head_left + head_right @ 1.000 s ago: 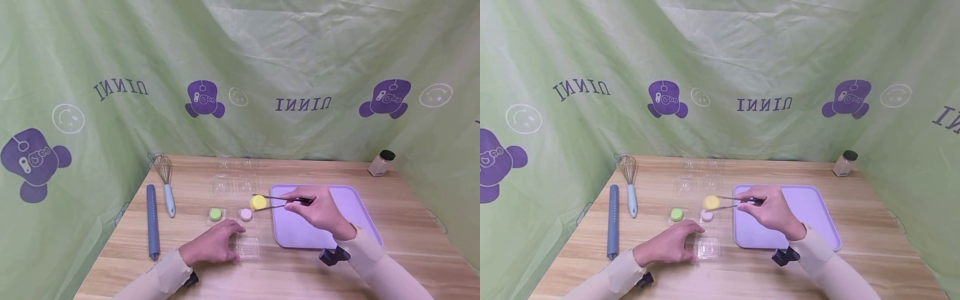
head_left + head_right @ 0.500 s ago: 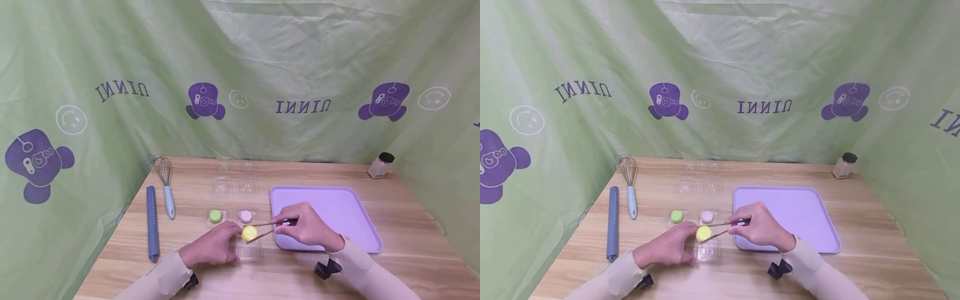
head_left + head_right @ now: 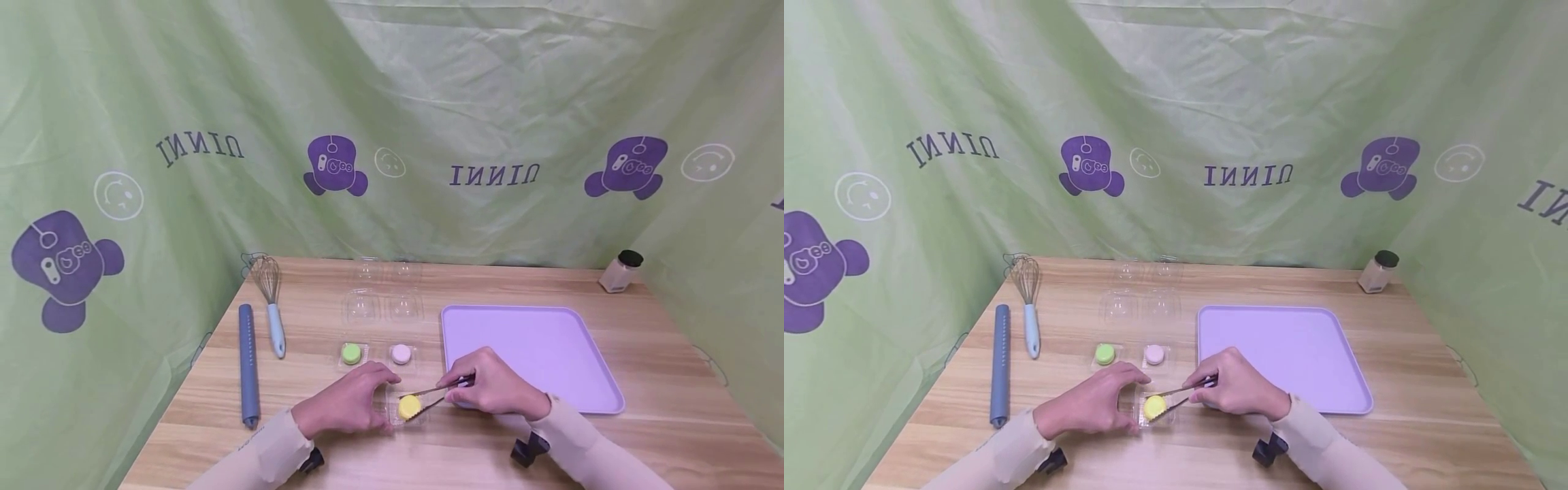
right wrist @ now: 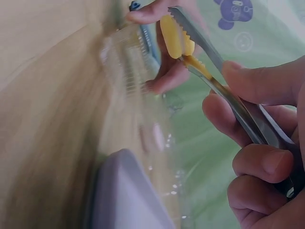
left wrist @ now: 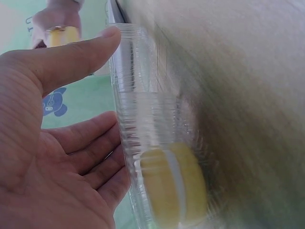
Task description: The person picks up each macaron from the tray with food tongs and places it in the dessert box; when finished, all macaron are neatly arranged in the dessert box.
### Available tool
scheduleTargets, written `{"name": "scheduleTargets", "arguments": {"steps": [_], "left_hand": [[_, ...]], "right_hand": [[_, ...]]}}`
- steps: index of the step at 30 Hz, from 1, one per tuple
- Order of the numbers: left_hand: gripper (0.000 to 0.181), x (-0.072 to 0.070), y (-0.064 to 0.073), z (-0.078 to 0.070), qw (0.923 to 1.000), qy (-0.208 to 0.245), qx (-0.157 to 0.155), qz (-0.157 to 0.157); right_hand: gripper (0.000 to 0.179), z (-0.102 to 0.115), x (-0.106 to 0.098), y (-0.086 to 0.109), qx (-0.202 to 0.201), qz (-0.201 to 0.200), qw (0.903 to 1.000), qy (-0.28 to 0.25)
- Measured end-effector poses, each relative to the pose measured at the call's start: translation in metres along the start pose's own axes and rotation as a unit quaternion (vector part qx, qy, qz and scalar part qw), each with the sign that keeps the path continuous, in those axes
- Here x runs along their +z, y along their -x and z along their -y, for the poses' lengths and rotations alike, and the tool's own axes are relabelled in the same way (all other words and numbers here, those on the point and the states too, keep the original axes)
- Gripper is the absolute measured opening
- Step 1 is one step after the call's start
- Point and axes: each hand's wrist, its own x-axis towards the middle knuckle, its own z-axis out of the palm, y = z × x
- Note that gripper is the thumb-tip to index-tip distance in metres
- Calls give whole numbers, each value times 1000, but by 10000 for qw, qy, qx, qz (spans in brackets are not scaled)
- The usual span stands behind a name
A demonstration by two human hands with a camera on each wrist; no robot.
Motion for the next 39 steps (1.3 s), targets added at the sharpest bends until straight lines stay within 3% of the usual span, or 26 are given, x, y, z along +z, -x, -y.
{"name": "scheduleTargets", "arguments": {"steps": [9,16,24,39], "left_hand": [[74,-1,-1,0,10000,-4,-49,43],[74,-2,-1,-1,10000,19,-55,63],[73,0,0,-1,9999,45,-52,106],[71,-2,0,-1,9999,-9,57,97]], "right_hand": [[12,-10,12,-3,-273,14,9987,438],[15,-12,16,-5,-82,1,9974,712],[14,-14,23,-3,-391,-101,9918,1211],[18,-10,20,-4,-155,96,9899,1404]]}}
